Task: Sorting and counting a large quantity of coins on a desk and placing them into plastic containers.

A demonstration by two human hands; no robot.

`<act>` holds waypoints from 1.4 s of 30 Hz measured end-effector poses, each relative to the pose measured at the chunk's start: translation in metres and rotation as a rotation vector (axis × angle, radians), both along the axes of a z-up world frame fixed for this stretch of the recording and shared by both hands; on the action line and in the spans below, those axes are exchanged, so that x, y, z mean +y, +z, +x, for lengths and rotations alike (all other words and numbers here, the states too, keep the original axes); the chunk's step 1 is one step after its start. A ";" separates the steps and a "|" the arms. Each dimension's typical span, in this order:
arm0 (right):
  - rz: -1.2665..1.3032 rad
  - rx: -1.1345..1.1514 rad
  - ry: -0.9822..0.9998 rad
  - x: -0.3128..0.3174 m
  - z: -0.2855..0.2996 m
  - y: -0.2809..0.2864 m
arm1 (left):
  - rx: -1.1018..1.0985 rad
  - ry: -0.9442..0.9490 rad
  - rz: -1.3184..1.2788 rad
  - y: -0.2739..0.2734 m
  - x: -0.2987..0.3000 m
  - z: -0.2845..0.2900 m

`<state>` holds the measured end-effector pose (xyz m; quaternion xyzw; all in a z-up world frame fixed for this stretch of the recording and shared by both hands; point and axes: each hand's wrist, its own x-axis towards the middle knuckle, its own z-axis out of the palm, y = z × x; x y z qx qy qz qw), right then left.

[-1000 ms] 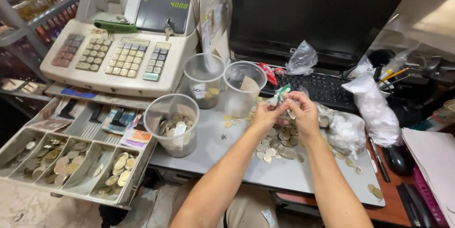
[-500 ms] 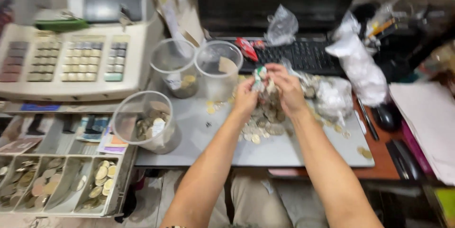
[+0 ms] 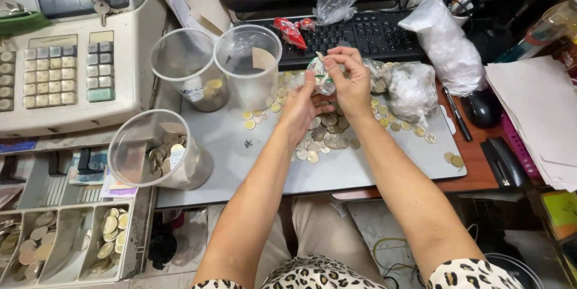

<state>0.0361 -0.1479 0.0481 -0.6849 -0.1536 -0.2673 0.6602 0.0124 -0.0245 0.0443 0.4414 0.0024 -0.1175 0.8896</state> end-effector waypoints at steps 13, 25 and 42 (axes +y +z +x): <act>0.000 0.155 0.141 -0.014 -0.008 0.010 | -0.118 0.179 0.197 -0.011 0.003 0.009; 0.120 0.559 0.285 -0.023 -0.003 -0.002 | 0.003 0.103 0.038 -0.018 0.007 0.012; -0.167 0.262 0.381 -0.006 -0.022 0.025 | -0.371 0.104 0.778 -0.007 0.013 0.002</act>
